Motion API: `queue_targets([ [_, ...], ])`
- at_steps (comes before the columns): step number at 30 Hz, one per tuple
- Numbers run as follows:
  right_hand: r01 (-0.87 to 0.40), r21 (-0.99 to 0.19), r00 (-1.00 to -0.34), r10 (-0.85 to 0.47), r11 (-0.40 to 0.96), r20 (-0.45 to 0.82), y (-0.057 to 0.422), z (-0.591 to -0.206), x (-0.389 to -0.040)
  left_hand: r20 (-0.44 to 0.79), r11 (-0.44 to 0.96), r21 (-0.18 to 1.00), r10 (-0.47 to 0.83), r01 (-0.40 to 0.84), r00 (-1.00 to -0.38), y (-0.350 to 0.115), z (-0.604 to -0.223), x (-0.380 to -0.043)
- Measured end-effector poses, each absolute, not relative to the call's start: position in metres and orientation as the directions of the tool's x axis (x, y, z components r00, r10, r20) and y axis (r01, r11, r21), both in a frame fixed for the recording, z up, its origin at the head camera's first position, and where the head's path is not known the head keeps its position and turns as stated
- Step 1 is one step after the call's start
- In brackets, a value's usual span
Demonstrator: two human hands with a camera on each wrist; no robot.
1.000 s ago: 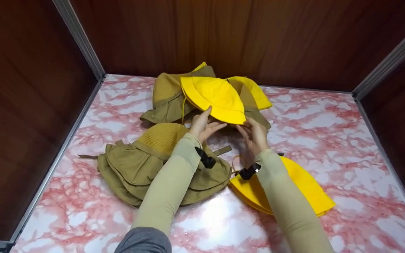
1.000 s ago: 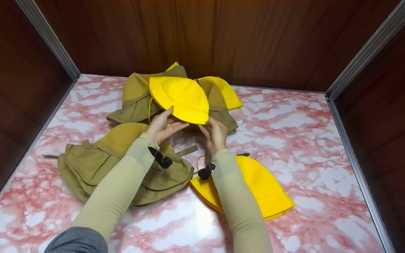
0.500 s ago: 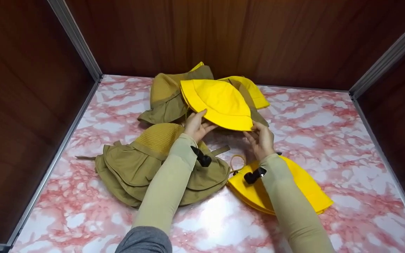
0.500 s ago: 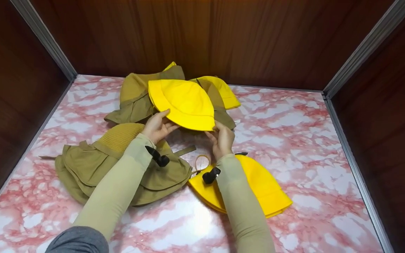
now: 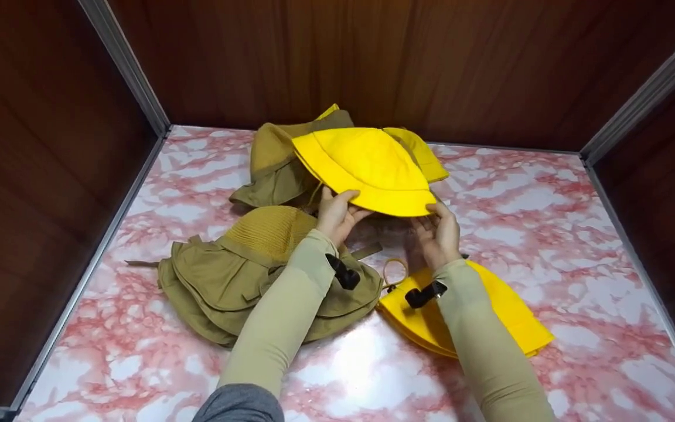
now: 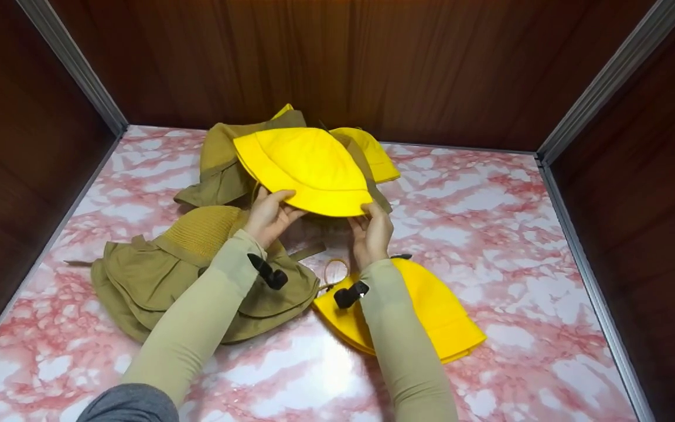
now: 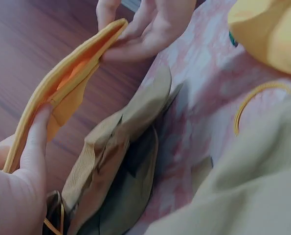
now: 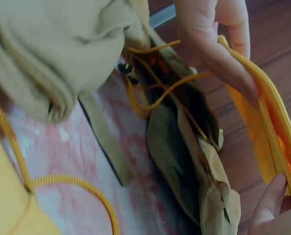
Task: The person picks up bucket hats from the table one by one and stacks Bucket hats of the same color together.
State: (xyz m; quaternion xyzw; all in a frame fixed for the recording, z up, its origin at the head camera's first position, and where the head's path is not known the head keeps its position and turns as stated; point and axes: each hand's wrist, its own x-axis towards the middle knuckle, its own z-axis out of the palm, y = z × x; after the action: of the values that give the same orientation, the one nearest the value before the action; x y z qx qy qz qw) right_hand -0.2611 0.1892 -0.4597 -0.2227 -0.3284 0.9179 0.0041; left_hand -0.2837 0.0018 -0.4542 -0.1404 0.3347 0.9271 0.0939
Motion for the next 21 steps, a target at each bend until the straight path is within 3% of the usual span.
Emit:
queue_targets([
  [14, 0.028, -0.407, -0.916, 0.139, -0.913, -0.375, 0.178, -0.444, -0.257, -0.289, -0.742, 0.601, 0.147, -0.299, -0.946, 0.033, -0.445, -0.254],
  [21, -0.021, -0.471, -0.924, 0.197, -0.882, -0.328, 0.175, -0.439, -0.253, -0.277, -0.720, 0.603, 0.215, -0.343, -0.937, 0.039, -0.447, -0.245],
])
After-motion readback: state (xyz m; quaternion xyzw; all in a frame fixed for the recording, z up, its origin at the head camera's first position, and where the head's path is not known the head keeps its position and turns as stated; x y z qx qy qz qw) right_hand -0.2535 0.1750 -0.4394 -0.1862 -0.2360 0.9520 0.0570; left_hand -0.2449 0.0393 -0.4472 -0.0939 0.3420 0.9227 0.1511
